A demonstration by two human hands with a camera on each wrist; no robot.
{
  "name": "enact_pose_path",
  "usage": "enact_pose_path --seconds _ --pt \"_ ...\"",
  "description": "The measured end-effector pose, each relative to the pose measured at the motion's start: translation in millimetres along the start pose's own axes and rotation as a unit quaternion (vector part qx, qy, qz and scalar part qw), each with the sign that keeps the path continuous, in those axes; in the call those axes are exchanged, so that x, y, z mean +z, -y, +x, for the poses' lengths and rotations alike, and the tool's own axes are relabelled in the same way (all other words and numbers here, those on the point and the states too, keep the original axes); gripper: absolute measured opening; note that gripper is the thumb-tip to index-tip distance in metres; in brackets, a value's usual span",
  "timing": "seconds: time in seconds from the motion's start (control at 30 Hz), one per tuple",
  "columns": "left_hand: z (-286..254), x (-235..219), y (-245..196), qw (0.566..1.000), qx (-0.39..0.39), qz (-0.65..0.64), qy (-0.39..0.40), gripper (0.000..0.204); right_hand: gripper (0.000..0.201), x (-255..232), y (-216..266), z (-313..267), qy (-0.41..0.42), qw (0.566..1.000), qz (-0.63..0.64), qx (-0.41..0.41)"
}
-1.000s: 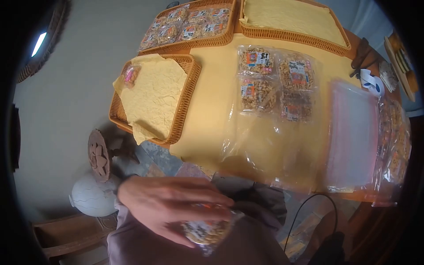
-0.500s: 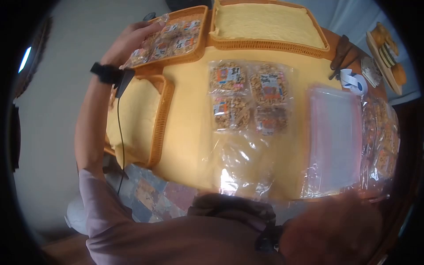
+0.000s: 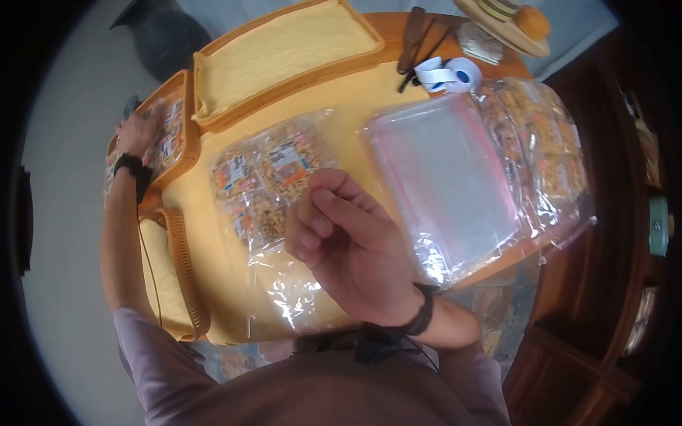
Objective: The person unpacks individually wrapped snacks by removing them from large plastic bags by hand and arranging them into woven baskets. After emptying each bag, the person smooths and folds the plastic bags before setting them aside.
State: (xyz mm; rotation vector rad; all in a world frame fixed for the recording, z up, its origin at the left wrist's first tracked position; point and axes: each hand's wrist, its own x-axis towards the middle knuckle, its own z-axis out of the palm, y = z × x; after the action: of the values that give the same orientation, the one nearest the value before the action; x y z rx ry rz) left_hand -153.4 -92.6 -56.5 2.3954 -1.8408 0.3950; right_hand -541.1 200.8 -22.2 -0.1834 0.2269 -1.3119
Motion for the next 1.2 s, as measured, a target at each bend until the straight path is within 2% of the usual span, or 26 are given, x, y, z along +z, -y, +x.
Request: enact_pose_path --seconds 0.2,0.27,0.33,0.43,0.5,0.53,0.57,0.63,0.67,0.7,0.77,0.83,0.87,0.9,0.97,1.03,1.07,1.13,1.17,1.2 --pt "6 13 3 0.999 -0.035 0.025 0.0 0.098 0.016 -5 4 1 -0.016 0.999 0.037 0.002" --pt "23 36 19 0.999 -0.016 0.027 0.005 0.097 0.015 -6 3 -1 -0.009 0.999 0.045 0.002" --pt "26 36 20 1.0 0.005 0.029 0.009 0.097 0.014 -8 3 -3 -0.005 0.998 0.06 0.0" --pt "12 20 17 0.999 -0.015 -0.007 0.032 0.095 0.014 -9 2 -6 0.003 0.998 0.06 -0.004" --pt "11 15 25 0.999 0.023 -0.032 0.009 0.093 0.014 -11 0 -10 0.008 0.998 0.058 -0.006" --pt "9 13 28 0.996 0.062 -0.048 -0.05 0.088 0.014 -12 -1 -11 0.015 0.998 0.056 -0.009" --pt "-4 -6 21 0.996 0.063 -0.046 -0.05 0.088 0.014 -12 -3 -13 0.016 0.998 0.059 -0.009" --pt "-44 -68 -2 0.983 0.142 -0.065 -0.099 0.074 0.014 -12 -5 -18 0.024 0.998 0.053 -0.012" --pt "-68 -99 -13 0.971 0.157 -0.167 -0.068 0.07 0.014 -12 -7 -20 0.023 0.998 0.054 -0.011" --pt "-97 -131 -23 0.948 0.171 -0.267 -0.035 0.066 0.014 -12 -9 -23 0.029 0.998 0.047 -0.016" --pt "-166 -187 -44 0.893 0.221 -0.386 -0.063 0.062 0.014 -11 -11 -27 0.036 0.998 0.039 -0.021" --pt "-221 -229 -46 0.834 0.314 -0.441 -0.105 0.06 0.014 -12 -13 -33 0.065 0.997 0.034 -0.032" --pt "-240 -249 -36 0.79 0.406 -0.443 -0.121 0.059 0.014 -12 -14 -36 0.061 0.997 0.034 -0.031" --pt "-258 -277 -35 0.79 0.405 -0.445 -0.119 0.059 0.014 -11 -14 -38 0.066 0.997 0.026 -0.034" --pt "-291 -320 -41 0.766 0.533 -0.35 -0.079 0.088 0.015 -9 -15 -44 0.066 0.997 0.016 -0.032" --pt "-307 -317 -61 0.766 0.516 -0.371 -0.094 0.087 0.015 -6 -16 -49 0.069 0.997 0.002 -0.042" --pt "-313 -308 -6 0.763 0.504 -0.387 -0.114 0.085 0.015 -4 -16 -51 0.068 0.997 -0.001 -0.037" --pt "-323 -295 65 0.752 0.49 -0.415 -0.152 0.082 0.015 -2 -17 -54 0.068 0.997 -0.006 -0.042" --pt "-338 -281 151 0.74 0.484 -0.429 -0.183 0.081 0.015 1 -15 -52 0.078 0.996 -0.015 -0.047" --pt "-341 -273 147 0.729 0.474 -0.446 -0.212 0.08 0.014 2 -15 -53 0.081 0.995 -0.026 -0.047"
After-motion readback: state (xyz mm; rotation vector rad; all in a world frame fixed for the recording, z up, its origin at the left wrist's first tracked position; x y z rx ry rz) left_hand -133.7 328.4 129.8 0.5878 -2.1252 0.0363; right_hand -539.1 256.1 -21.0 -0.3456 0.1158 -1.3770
